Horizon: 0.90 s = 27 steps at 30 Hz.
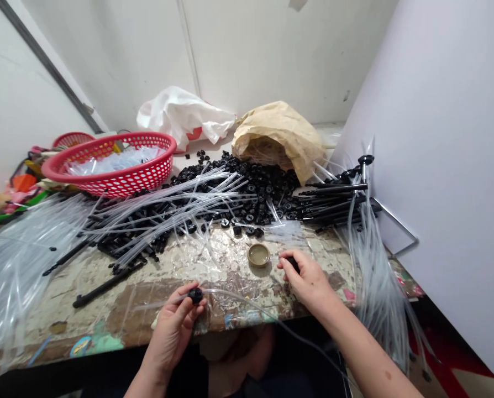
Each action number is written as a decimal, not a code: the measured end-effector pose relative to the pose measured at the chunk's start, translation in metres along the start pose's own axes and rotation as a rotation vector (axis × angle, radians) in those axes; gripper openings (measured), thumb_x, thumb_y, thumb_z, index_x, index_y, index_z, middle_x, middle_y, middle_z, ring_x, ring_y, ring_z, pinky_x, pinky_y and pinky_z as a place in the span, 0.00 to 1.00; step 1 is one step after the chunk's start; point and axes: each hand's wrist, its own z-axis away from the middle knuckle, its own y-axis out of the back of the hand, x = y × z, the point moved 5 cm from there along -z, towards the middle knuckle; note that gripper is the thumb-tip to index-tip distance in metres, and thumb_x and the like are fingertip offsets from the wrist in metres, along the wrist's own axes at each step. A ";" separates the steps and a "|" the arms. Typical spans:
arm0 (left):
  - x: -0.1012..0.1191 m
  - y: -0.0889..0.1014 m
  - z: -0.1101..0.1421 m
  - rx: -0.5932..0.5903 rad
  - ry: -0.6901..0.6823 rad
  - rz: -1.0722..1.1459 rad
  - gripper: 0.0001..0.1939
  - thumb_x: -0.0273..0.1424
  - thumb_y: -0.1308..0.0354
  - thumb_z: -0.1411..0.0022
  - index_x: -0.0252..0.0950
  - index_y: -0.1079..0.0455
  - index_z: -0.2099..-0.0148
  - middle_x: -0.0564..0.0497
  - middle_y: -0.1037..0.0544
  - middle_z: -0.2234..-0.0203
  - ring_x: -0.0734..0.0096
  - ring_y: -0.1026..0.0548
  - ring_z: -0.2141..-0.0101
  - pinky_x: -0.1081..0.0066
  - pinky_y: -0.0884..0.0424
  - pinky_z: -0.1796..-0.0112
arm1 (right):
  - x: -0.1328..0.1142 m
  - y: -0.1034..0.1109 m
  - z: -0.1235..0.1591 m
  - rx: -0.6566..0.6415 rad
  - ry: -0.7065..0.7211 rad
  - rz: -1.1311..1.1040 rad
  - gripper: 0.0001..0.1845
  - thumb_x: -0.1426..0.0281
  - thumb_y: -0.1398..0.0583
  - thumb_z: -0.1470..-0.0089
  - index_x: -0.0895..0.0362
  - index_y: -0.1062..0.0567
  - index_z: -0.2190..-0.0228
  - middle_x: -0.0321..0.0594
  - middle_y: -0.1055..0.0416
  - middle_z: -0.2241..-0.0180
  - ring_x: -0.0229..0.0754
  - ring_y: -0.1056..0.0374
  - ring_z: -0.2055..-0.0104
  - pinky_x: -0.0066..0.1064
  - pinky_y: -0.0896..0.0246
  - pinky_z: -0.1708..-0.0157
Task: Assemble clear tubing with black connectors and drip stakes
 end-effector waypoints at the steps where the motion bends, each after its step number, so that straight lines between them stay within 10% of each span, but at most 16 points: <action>1: 0.000 0.000 0.000 0.000 -0.001 -0.002 0.15 0.30 0.35 0.55 0.35 0.27 0.62 0.49 0.22 0.72 0.73 0.24 0.73 0.78 0.29 0.71 | 0.002 0.000 0.001 0.002 -0.005 -0.041 0.14 0.59 0.48 0.47 0.55 0.34 0.63 0.39 0.29 0.69 0.36 0.33 0.77 0.28 0.38 0.77; 18: -0.001 0.001 0.000 0.034 0.024 0.008 0.16 0.28 0.34 0.57 0.33 0.27 0.62 0.50 0.22 0.71 0.69 0.23 0.70 0.76 0.27 0.68 | -0.012 0.002 0.014 0.014 -0.067 -0.211 0.16 0.58 0.44 0.51 0.55 0.32 0.64 0.39 0.28 0.69 0.36 0.34 0.75 0.28 0.37 0.77; 27: 0.000 -0.005 0.003 0.028 -0.026 -0.006 0.14 0.31 0.36 0.53 0.31 0.28 0.63 0.49 0.23 0.77 0.72 0.25 0.76 0.80 0.34 0.80 | -0.059 -0.066 0.056 -0.431 -0.251 -0.658 0.16 0.58 0.44 0.50 0.57 0.33 0.64 0.39 0.29 0.72 0.32 0.37 0.78 0.27 0.39 0.76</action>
